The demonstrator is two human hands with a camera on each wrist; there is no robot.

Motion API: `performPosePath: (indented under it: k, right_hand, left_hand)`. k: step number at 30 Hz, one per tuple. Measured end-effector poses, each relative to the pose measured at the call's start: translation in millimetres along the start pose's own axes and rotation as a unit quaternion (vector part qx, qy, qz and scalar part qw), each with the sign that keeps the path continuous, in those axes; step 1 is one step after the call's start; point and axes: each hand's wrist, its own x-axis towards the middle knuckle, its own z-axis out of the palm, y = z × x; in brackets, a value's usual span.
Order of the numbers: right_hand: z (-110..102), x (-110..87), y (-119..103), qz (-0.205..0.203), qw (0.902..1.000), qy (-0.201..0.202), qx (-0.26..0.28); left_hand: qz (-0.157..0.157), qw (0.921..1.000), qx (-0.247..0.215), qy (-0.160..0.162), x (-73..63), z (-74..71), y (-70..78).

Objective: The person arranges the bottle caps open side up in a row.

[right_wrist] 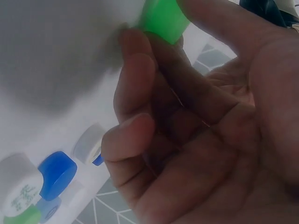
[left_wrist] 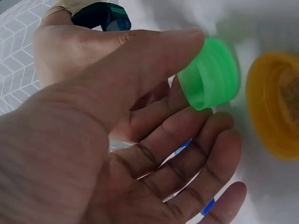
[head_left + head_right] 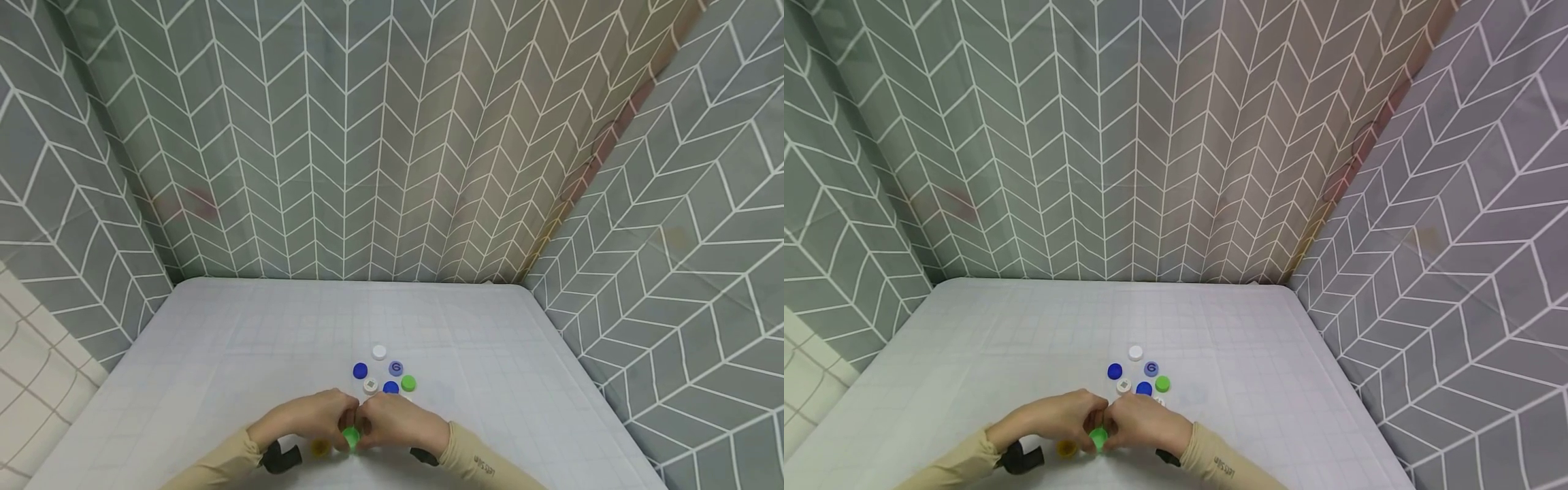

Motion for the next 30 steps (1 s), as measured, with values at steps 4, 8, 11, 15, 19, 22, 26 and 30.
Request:
performPosePath:
  k: [4,8,11,15,19,22,26,30]
  right_hand:
    - [-1.2,-0.9,-0.6,0.006,1.0000,-0.005,-0.005]
    - [-1.0,-1.1,-0.6,0.018,0.9998,-0.012,-0.001]
    - [-0.6,-0.9,-1.0,0.030,0.9994,-0.018,0.009]
    - [-1.2,-0.9,-2.0,0.036,0.9991,-0.023,0.006]
    - [-4.0,-1.3,-2.0,0.038,0.9990,-0.023,-0.007]
    - [-6.7,-2.1,-0.5,0.050,0.9986,-0.019,-0.004]
    - [-11.2,-3.2,3.9,0.061,0.9981,-0.004,0.001]
    - [-15.6,-3.9,9.5,0.070,0.9973,0.020,0.008]
  left_hand:
    - [0.002,1.0000,0.000,-0.002,2.9,1.5,-2.8]
    - [0.003,1.0000,-0.005,-0.006,2.7,1.3,-4.2]
    - [0.000,0.9999,-0.008,-0.013,1.4,0.5,-3.8]
    - [-0.006,0.9997,-0.009,-0.023,0.1,-1.8,-3.3]
    - [-0.005,0.9998,-0.004,-0.021,-1.2,-5.6,-2.7]
    - [-0.003,1.0000,0.006,-0.005,-2.3,-8.2,-2.3]
    - [0.001,0.9998,0.001,0.018,-3.2,-12.0,-2.9]
    - [-0.001,0.9992,-0.022,0.035,-0.9,-14.4,-4.9]
